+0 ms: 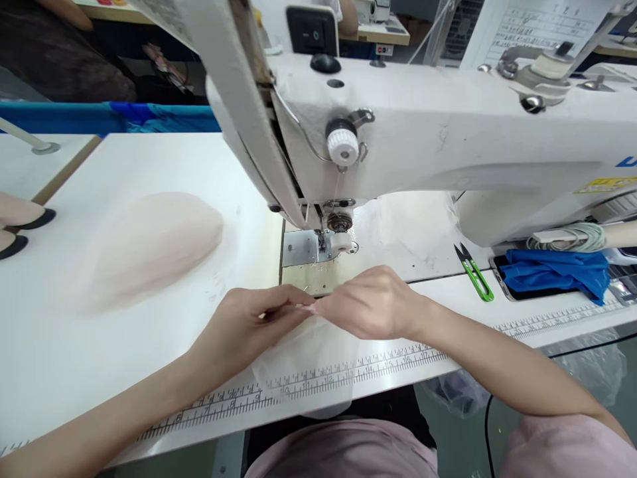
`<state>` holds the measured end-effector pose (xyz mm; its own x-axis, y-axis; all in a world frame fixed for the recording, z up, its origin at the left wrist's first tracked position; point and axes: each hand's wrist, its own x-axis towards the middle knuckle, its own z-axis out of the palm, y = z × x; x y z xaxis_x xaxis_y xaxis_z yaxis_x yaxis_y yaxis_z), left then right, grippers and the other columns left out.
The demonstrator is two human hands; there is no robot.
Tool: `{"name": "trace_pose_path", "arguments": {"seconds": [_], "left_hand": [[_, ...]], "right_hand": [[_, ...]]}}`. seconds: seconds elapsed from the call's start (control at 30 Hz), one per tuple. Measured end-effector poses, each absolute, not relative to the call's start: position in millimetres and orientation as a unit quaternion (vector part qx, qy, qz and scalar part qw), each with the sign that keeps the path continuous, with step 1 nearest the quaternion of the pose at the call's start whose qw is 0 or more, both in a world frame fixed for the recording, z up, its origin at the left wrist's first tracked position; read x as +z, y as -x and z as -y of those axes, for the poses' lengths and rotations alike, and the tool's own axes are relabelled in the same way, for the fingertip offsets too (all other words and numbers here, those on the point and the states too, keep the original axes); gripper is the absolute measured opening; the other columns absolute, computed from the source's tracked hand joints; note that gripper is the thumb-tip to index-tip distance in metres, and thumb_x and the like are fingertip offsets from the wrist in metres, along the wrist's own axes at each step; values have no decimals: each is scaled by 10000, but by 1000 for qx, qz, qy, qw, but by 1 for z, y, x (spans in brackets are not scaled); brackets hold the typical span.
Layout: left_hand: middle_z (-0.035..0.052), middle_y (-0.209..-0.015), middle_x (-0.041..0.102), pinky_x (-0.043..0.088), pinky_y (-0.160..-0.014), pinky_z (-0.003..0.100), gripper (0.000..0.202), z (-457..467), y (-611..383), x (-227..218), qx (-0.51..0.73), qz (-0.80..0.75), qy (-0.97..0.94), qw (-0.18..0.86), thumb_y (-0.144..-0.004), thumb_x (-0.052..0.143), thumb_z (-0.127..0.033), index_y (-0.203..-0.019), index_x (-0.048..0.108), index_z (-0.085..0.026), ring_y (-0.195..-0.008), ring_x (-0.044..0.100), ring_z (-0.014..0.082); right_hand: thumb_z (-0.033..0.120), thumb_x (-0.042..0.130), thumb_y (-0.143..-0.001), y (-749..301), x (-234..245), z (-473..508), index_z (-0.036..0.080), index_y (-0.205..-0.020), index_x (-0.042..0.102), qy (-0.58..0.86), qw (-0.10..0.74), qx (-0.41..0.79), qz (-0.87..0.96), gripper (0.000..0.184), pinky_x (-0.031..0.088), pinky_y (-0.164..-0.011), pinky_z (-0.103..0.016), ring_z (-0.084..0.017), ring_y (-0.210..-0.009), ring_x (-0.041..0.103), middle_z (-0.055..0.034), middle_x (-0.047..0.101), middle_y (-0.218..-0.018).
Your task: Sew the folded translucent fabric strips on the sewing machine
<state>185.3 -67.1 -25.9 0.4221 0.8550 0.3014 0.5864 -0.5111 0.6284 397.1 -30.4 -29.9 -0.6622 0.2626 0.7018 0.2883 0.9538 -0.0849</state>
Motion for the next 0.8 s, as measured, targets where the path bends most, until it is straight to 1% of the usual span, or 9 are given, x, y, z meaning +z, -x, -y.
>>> {"name": "trace_pose_path", "arguments": {"seconds": [0.07,0.17,0.27,0.33,0.43,0.53,0.63,0.73,0.8], "left_hand": [[-83,-452,518,319,-409,195,176,65,-186,-28,268,-489,-795,240,-893,577,-313,-793,689,-222,-393,411,67],[-67,-453,518,325,-459,232,179,61,-188,-34,231,-525,-809,129,-883,558,-295,-786,689,-222,-423,431,96],[-66,-538,575,387,-539,270,158,58,-189,-38,202,-534,-820,45,-868,566,-254,-991,642,-193,-455,470,114],[-11,-746,676,433,-649,319,257,57,-190,-38,204,-512,-834,-10,-866,591,-258,-1106,592,-167,-593,575,147],[50,-1022,707,409,-806,392,193,57,-191,-38,218,-444,-859,-131,-877,605,-235,-1063,629,-190,-864,632,215],[7,-1068,723,381,-833,395,143,61,-193,-40,216,-383,-874,-206,-871,615,-157,-996,666,-205,-894,628,206],[9,-1143,710,378,-831,397,178,65,-194,-40,192,-371,-886,-204,-903,590,-183,-1065,661,-171,-961,631,207],[14,-1190,690,373,-848,409,233,64,-193,-39,180,-384,-889,-174,-934,556,-221,-1142,638,-155,-1049,624,218],[5,-1184,691,369,-863,417,232,60,-192,-39,183,-386,-890,-162,-936,555,-220,-1145,637,-162,-1089,617,223]], "right_hand": [[208,585,-915,-394,-34,28,141,-851,643,215,361,116,900,109,374,-420,-170,-36,-455,504,62,626,-580],[213,542,-934,-389,-41,22,132,-859,651,295,313,206,879,155,388,-465,-162,-39,-481,527,42,645,-616],[207,555,-909,-386,-45,15,164,-863,690,367,283,165,870,149,384,-510,-188,-62,-534,562,29,686,-680],[196,572,-887,-384,-45,12,198,-857,715,403,271,142,863,146,364,-525,-197,-71,-585,586,35,707,-734],[214,584,-880,-381,-44,9,216,-833,732,441,251,133,851,155,324,-513,-205,-73,-596,579,43,697,-720],[264,581,-896,-381,-44,7,224,-838,738,461,237,119,847,172,299,-500,-213,-73,-568,550,41,675,-680],[279,547,-922,-383,-44,6,227,-858,734,458,229,51,857,204,302,-521,-230,-83,-588,546,32,691,-735],[228,507,-933,-388,-41,9,216,-857,726,424,216,-65,877,233,284,-526,-249,-86,-596,530,19,711,-811],[197,491,-931,-389,-39,13,226,-923,725,402,209,-107,885,235,272,-511,-250,-79,-576,508,19,712,-822]]}}
